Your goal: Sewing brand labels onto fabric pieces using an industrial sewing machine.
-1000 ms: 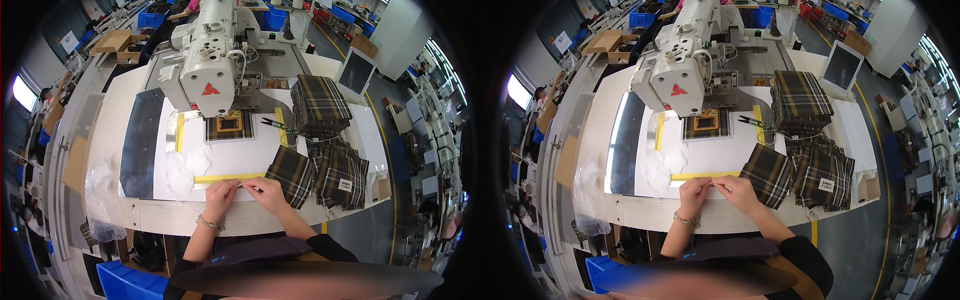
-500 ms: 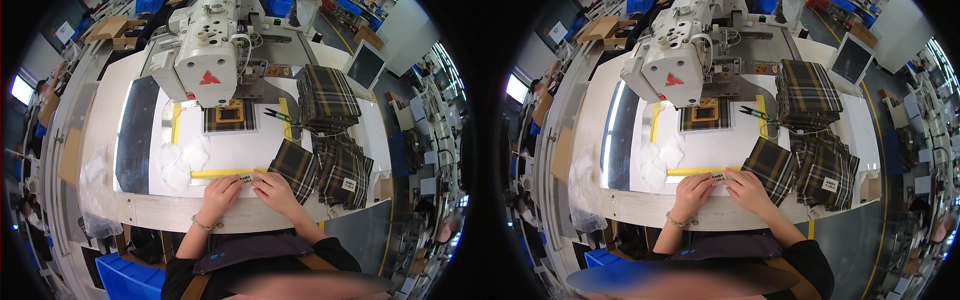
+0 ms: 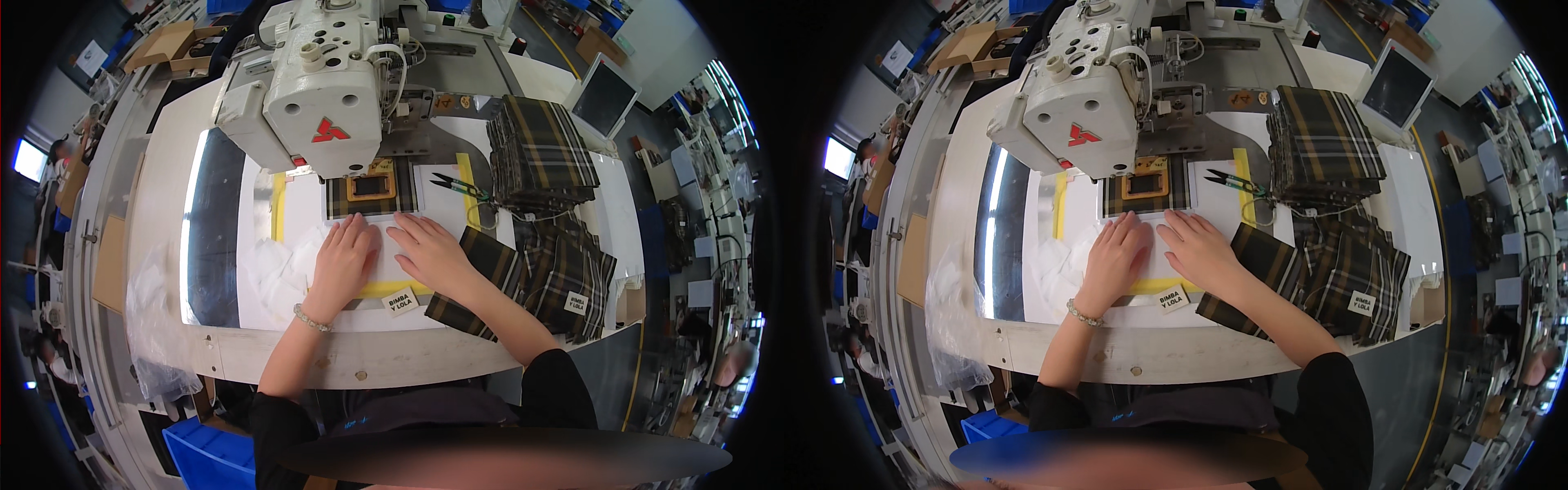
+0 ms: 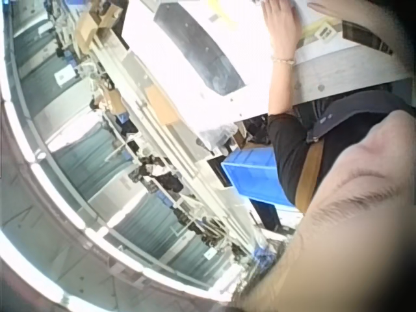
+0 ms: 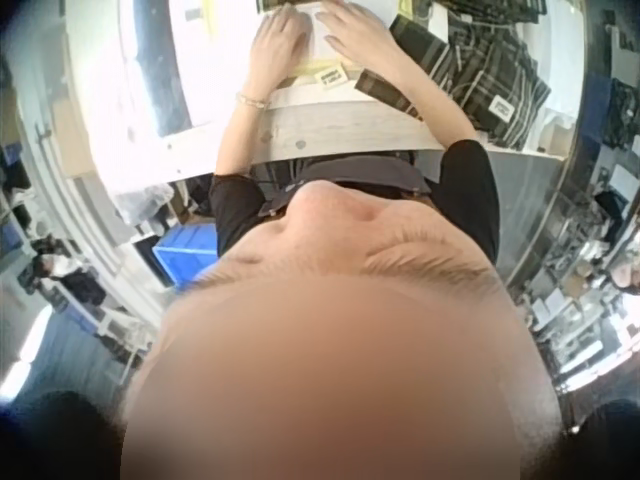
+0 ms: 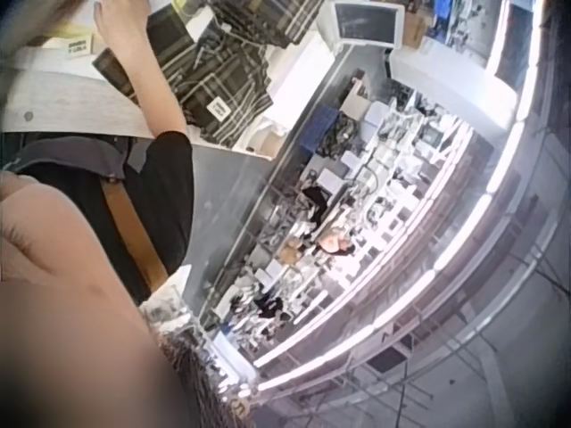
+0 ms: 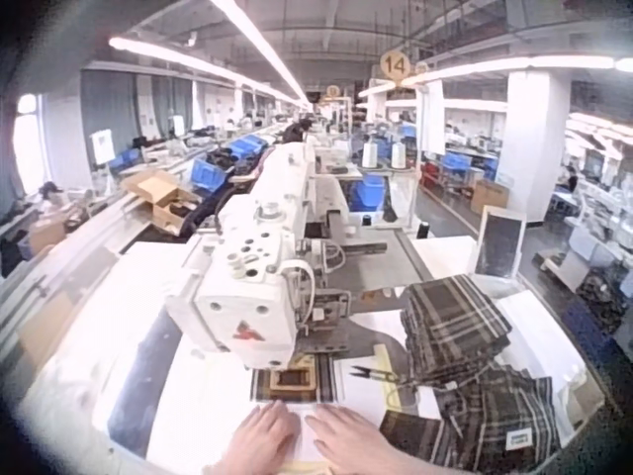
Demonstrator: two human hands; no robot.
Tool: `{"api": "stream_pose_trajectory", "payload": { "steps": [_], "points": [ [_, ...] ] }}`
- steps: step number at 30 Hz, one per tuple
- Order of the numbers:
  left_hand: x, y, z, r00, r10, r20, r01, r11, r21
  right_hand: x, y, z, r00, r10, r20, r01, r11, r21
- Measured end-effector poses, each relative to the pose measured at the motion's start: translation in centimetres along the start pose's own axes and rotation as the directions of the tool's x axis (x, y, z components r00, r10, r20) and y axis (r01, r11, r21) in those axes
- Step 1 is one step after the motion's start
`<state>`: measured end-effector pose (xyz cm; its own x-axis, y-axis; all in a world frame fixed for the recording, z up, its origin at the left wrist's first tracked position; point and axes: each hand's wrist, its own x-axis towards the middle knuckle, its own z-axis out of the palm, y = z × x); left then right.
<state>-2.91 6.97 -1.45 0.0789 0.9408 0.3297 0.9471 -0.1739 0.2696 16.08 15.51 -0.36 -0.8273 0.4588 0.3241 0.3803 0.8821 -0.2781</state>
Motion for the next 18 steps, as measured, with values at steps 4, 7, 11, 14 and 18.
{"api": "stream_pose_trajectory", "payload": {
  "steps": [4,7,11,14,18],
  "points": [
    [1.4,-0.6,0.9,0.999,0.034,0.028,-0.035,0.998,0.046,0.8,0.4,2.4,0.999,0.034,-0.006,-0.035,0.994,-0.1],
    [1.4,-0.9,1.2,0.997,0.054,0.051,-0.06,0.989,0.135,0.6,-0.1,3.5,0.998,0.059,-0.014,-0.06,0.991,-0.122],
    [1.2,-1.1,1.2,0.996,0.091,0.025,-0.094,0.971,0.218,0.1,-0.9,3.9,0.995,0.095,0.011,-0.091,0.976,-0.196],
    [1.1,-1.7,1.2,0.995,0.095,0.032,-0.099,0.982,0.161,0.2,-1.3,4.0,0.996,0.091,0.013,-0.087,0.982,-0.165],
    [1.1,-2.1,1.2,0.995,0.063,0.073,-0.07,0.994,0.089,0.6,-1.2,4.1,1.0,-0.005,-0.01,0.004,0.998,-0.067]
  ]
}}
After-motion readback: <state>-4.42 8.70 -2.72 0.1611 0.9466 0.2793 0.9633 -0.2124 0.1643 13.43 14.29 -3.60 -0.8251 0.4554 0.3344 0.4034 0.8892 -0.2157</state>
